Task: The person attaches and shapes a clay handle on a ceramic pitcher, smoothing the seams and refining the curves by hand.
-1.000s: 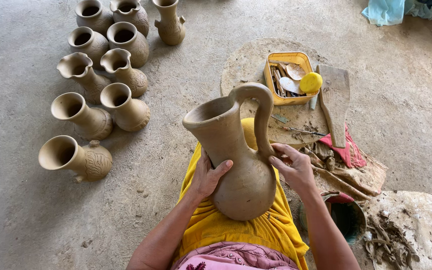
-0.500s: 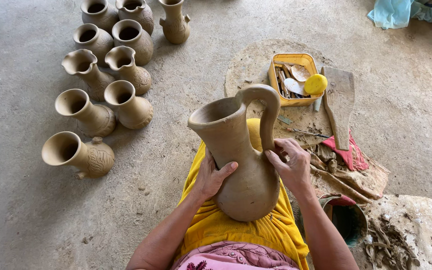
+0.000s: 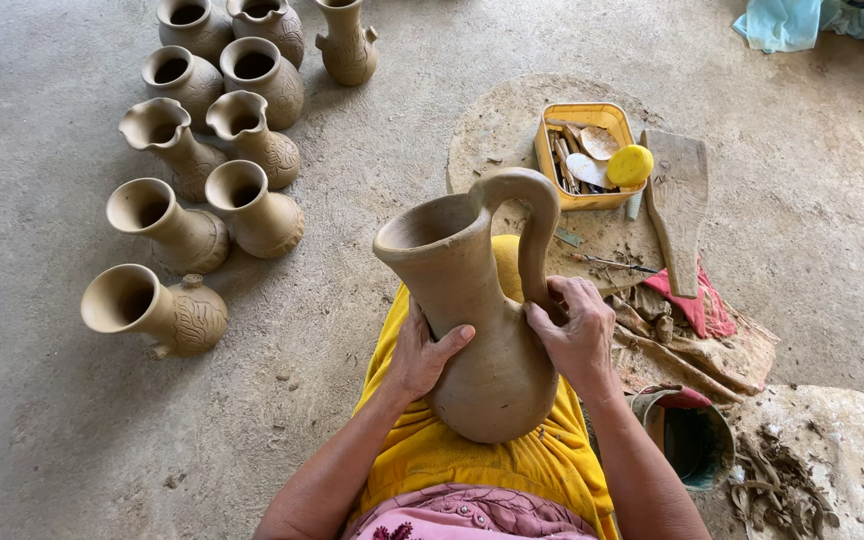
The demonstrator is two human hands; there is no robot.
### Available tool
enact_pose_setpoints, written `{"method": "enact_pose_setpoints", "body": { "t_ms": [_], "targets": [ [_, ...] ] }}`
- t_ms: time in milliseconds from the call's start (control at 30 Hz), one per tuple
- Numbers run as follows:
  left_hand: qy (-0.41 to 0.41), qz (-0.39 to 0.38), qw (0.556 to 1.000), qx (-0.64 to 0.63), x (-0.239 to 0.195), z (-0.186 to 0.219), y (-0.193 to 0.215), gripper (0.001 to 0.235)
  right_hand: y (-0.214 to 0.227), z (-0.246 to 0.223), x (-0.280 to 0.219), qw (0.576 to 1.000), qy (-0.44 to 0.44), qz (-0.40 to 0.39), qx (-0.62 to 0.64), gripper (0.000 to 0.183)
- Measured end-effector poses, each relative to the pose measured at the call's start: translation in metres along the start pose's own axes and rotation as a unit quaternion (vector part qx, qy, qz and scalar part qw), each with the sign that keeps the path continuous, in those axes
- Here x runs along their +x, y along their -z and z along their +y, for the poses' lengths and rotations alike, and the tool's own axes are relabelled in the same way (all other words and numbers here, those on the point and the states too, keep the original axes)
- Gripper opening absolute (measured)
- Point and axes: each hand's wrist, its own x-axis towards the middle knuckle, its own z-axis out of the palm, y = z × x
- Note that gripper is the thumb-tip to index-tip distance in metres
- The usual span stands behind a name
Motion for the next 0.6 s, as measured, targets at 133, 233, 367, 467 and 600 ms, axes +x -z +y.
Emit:
{"method": "enact_pose_setpoints", "body": {
  "t_ms": [133, 233, 367, 467, 600],
  "targets": [
    [0.000, 0.002, 1.000, 0.005, -0.001, 0.004, -0.001, 0.104, -0.001, -0.001, -0.002, 0.999, 0.038, 0.014, -0.017, 0.035],
    [0.002, 0.007, 1.000, 0.017, -0.003, 0.005, -0.001, 0.105, -0.003, -0.004, -0.003, 0.999, 0.027, 0.018, 0.016, 0.034],
    [-0.002, 0.004, 1.000, 0.006, -0.007, 0.005, -0.001, 0.106, -0.006, -0.010, -0.007, 0.996, -0.060, 0.001, 0.071, 0.033],
    [0.006, 0.008, 0.999, 0.031, -0.008, 0.005, 0.000, 0.106, -0.010, -0.009, -0.009, 0.992, -0.091, 0.005, 0.087, 0.029],
    [0.010, 0.007, 0.999, 0.037, -0.007, 0.008, -0.001, 0.107, -0.010, -0.004, -0.009, 0.998, -0.035, 0.014, 0.055, 0.030]
  ]
}}
